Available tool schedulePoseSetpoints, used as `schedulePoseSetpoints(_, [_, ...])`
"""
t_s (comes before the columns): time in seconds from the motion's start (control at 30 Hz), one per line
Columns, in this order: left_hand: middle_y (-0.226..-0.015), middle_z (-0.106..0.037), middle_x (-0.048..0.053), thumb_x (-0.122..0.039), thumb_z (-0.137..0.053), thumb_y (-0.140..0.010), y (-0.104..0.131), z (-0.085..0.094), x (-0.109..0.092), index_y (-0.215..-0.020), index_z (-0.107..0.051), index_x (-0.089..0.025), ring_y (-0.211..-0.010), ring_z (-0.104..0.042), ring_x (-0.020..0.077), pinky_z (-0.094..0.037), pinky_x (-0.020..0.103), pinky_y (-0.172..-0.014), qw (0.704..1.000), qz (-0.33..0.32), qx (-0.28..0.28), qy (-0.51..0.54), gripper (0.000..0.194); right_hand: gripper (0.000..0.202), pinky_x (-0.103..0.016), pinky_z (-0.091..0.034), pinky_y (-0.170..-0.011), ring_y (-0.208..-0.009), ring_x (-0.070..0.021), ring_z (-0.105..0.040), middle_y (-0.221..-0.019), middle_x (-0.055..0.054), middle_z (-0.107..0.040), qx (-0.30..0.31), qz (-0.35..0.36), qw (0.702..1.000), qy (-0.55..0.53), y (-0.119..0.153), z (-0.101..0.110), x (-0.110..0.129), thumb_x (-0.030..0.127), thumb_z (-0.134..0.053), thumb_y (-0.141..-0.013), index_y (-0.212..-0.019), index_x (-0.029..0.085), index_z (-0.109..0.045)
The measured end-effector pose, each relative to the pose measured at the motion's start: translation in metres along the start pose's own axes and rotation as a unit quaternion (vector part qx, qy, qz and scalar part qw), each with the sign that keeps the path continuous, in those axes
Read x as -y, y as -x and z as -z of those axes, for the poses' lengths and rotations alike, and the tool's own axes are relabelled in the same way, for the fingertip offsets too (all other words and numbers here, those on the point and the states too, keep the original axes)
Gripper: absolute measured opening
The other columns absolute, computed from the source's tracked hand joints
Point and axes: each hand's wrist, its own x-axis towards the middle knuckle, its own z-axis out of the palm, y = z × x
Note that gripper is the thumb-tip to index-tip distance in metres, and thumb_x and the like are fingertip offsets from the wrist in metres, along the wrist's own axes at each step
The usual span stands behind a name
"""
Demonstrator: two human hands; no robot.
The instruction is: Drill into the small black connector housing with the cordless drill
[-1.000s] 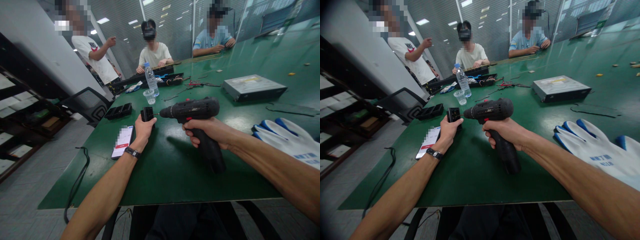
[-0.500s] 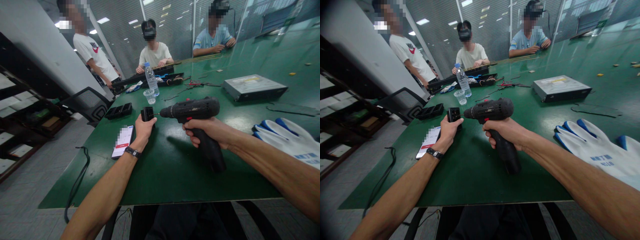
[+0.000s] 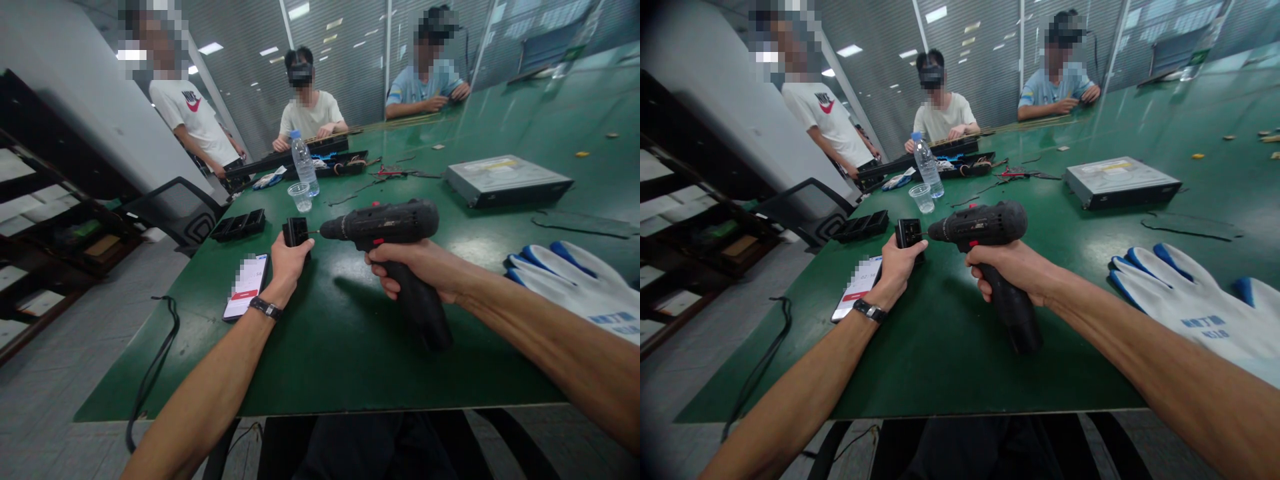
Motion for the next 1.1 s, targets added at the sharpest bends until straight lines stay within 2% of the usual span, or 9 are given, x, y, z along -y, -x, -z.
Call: schedulePoseSetpoints(1.1, [-0.098,-0.076,0.006,-0.029,-0.089,-0.069,-0.0024,0.0007,0.0035,-0.107,-0.074,-0.016,-0.086,-0.068,0.0202,-0.055,0.032,-0.077,1.0,0.002,-0.001,-0.009,0.043,0.016,-0.025,-0.051,-0.043,-0.046,-0.0113,-0.052,-0.065,0.001,-0.057,-0.003,-0.007,1.0,-0.004,-0.0007,0.0021,-0.0011,0.021,-0.079,-0.079,-0.072,0.018,-0.064])
